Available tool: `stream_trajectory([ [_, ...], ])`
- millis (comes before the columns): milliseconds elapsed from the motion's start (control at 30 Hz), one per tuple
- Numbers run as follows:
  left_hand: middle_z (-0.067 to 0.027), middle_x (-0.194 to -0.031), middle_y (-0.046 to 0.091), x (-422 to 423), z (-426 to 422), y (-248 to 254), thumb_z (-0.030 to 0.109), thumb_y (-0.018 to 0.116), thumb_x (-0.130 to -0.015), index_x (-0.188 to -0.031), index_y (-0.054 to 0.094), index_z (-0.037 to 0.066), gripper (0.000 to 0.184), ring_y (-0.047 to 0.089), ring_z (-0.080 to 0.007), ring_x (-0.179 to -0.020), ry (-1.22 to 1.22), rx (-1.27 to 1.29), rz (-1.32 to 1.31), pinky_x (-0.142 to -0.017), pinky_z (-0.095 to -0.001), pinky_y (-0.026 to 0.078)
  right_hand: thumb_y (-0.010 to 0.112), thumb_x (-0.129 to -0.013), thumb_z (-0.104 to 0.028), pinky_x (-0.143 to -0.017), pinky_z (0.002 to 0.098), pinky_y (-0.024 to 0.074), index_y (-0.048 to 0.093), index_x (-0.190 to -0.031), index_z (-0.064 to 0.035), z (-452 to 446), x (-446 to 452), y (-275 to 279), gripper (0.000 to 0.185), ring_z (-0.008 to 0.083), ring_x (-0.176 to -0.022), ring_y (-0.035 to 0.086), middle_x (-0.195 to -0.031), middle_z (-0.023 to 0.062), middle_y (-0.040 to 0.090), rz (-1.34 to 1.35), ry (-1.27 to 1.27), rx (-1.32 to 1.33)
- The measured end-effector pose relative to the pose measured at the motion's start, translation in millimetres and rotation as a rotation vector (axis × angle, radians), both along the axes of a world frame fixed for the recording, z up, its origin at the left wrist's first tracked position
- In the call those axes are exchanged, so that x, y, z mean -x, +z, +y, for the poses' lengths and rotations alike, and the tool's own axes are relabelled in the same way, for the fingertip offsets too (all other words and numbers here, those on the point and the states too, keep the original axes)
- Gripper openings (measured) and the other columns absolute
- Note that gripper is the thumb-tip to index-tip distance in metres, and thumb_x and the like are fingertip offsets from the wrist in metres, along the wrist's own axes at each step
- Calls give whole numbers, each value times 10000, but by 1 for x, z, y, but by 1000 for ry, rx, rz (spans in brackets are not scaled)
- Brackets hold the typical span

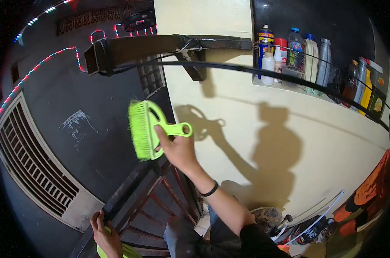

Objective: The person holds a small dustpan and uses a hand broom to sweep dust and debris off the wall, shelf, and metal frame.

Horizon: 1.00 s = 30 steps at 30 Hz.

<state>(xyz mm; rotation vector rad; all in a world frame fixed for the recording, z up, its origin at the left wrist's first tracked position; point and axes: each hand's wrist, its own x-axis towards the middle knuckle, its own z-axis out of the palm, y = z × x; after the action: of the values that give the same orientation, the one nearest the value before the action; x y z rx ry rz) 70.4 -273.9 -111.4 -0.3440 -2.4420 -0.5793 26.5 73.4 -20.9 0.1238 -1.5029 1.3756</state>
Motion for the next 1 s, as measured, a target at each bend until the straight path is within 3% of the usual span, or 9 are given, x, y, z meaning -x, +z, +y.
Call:
stream_trajectory([
  [167, -155, -1336, 596, -4, 3, 4, -48, 626, -881, -1362, 617, 90, 500, 649, -378, -1176, 1, 1, -27, -947, -450, 549, 691, -1005, -198, -578, 305, 586, 665, -1198, 37, 99, -31, 22, 305, 147, -707, 722, -959, 115, 745, -12, -253, -4],
  [233, -162, -1349, 592, -1, 4, 3, -41, 631, -881, -1360, 616, 87, 497, 644, -383, -1188, 17, -78, -60, -957, -452, 546, 655, -1025, -289, -602, 316, 598, 658, -1224, 9, 119, -69, 66, 358, 183, -626, 718, -797, 91, 733, -20, -379, 177],
  [400, -180, -1366, 578, 2, 4, -2, -48, 615, -903, -1357, 601, 86, 474, 669, -418, -1131, 30, -43, -9, -889, -467, 577, 641, -1029, -241, -691, 358, 628, 634, -1238, 19, 129, -94, 78, 334, 210, -846, 742, -1061, 127, 726, 623, -365, 501],
  [500, -178, -1366, 581, 3, 4, -1, -36, 609, -917, -1358, 601, 86, 458, 668, -417, -1135, 17, -31, 4, -886, -465, 578, 601, -1055, -236, -638, 281, 565, 639, -1235, 42, 121, -46, 68, 333, 158, -870, 715, -997, 126, 723, 706, -298, 449],
  [567, -175, -1368, 582, 4, 2, -3, -29, 605, -925, -1358, 601, 88, 448, 668, -416, -1135, 5, -29, -2, -883, -463, 579, 604, -1053, -220, -624, 279, 537, 663, -1213, 35, 91, -25, 60, 307, 132, -808, 678, -979, 98, 718, 247, -280, 477],
  [633, -173, -1377, 579, 6, 1, -7, -22, 600, -933, -1361, 602, 94, 444, 666, -417, -1139, 7, -28, 18, -885, -462, 579, 617, -1046, -222, -607, 271, 508, 660, -1242, 14, 63, -27, 48, 309, 105, -781, 644, -968, 69, 714, 246, -341, 132],
  [667, -173, -1377, 579, 6, 2, -6, -22, 600, -933, -1361, 602, 94, 444, 666, -417, -1139, 13, -32, 17, -885, -462, 579, 629, -1039, -231, -606, 262, 517, 661, -1244, 11, 57, -41, 50, 319, 90, -803, 648, -958, 53, 712, 119, -269, 212],
  [833, -176, -1385, 576, 3, 5, 0, -17, 602, -939, -1361, 605, 97, 438, 680, -410, -1114, 44, -19, -26, -868, -456, 588, 647, -1007, -172, -745, 301, 628, 606, -1254, 2, 146, -89, 57, 305, 193, -925, 713, -1126, 95, 696, 263, 239, 472],
  [1000, -172, -1391, 574, 1, 6, 7, -21, 599, -940, -1365, 599, 98, 441, 684, -407, -1108, 39, -1, -47, -862, -460, 596, 659, -998, -164, -837, 359, 614, 617, -1228, -8, 197, -76, 101, 281, 210, -1035, 692, -1145, 94, 700, 200, 152, 548],
])
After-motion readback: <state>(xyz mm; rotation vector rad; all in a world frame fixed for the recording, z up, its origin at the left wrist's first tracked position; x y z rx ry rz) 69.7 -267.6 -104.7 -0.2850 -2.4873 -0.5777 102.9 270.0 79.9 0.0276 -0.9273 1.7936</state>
